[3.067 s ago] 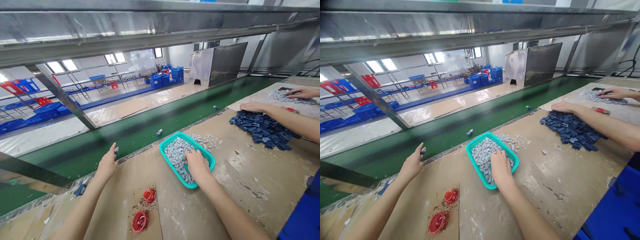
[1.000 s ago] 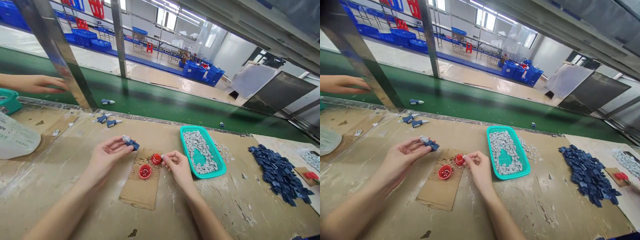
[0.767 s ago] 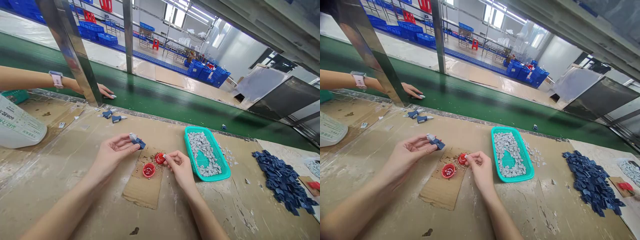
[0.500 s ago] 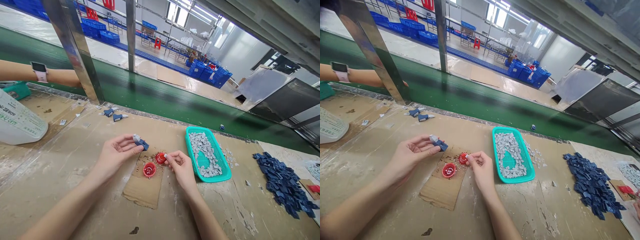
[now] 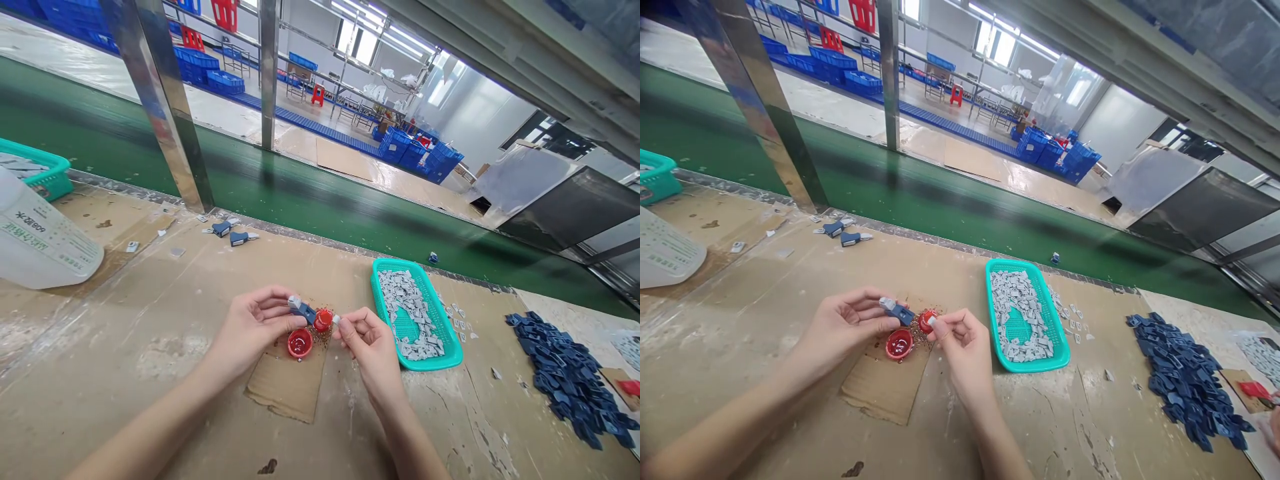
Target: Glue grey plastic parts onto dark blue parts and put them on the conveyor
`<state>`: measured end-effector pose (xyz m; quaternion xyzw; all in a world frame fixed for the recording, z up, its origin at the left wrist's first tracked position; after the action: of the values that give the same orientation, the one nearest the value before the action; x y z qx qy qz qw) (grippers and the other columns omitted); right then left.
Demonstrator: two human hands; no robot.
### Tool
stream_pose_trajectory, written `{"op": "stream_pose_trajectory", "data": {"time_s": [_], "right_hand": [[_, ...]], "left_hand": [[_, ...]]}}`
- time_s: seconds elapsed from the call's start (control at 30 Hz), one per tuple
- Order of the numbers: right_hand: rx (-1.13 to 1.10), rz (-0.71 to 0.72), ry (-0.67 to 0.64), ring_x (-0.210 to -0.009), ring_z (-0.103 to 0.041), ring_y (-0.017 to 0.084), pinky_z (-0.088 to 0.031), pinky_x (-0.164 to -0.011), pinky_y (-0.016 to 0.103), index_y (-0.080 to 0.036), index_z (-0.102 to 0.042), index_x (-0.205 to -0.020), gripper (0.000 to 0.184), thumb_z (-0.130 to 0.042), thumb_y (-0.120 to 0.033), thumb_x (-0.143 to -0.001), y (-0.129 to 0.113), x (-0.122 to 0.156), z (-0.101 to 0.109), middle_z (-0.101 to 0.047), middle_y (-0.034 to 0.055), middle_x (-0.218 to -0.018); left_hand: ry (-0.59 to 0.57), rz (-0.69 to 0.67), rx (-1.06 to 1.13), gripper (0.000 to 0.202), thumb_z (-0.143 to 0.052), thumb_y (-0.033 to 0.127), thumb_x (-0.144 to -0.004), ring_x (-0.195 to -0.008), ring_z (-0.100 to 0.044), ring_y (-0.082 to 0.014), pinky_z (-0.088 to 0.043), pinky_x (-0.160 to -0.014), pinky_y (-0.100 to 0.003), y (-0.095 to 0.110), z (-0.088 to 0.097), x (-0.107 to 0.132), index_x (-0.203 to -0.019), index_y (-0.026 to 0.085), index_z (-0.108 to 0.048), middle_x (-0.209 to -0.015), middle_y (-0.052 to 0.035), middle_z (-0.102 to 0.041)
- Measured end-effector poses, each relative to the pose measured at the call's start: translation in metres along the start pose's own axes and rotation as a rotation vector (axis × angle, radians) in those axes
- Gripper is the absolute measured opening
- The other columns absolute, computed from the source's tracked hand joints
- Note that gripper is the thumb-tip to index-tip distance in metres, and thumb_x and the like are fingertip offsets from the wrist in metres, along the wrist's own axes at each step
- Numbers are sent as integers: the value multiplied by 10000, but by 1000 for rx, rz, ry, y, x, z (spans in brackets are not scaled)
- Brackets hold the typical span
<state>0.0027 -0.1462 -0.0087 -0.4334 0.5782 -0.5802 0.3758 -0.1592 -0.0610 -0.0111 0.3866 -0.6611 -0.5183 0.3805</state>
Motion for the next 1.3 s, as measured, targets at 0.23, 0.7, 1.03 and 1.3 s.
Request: {"op": "stream_pose_trajectory", "data": {"time_s": [0.23,0.7,1.03,1.3], "right_hand": [[-48,9,-86,-633,-596,133,-423,-565,197,-160,-606,-775,220,-699,-355,-815,-9,8,-18,-658,23,-660],[44,-11,-183,-649,-607,149,-459,-623,228,-178,-508,-907,279,-654,-409,-848,0,12,-27,-629,3,-672],[-160,-32,-158,-690,-649,172,-491,-596,220,-149,-563,-731,311,-749,-398,-746,-12,11,-22,-695,69,-800],[-181,14,-157,-698,-659,177,-459,-518,206,-147,-677,-863,277,-611,-416,-857,-25,14,-13,-707,62,-772]], "left_hand": [[-123,4,20,205,-774,196,-625,-818,-697,-224,-584,-757,-305,6,-23,9,-798,175,-666,-865,-47,-730],[-103,-59,45,142,-763,137,-633,-718,-708,-202,-601,-680,-239,9,-29,18,-742,227,-752,-871,-7,-741],[-255,16,60,416,-758,180,-679,-1047,-622,-270,-517,-914,-340,-6,-47,17,-1080,272,-693,-1129,-40,-671],[-200,-18,-41,497,-677,279,-778,-1091,-587,-241,-521,-878,-285,4,-55,15,-1261,263,-562,-1193,-63,-634]]}}
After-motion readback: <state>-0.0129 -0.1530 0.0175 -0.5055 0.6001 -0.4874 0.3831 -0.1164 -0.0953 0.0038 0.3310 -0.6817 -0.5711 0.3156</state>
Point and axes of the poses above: each hand's wrist, its own x-axis away from the middle knuckle, its own z-axis out of the back of the hand, y = z × x, the point moved 10 cm from there along -x, towards the middle knuckle
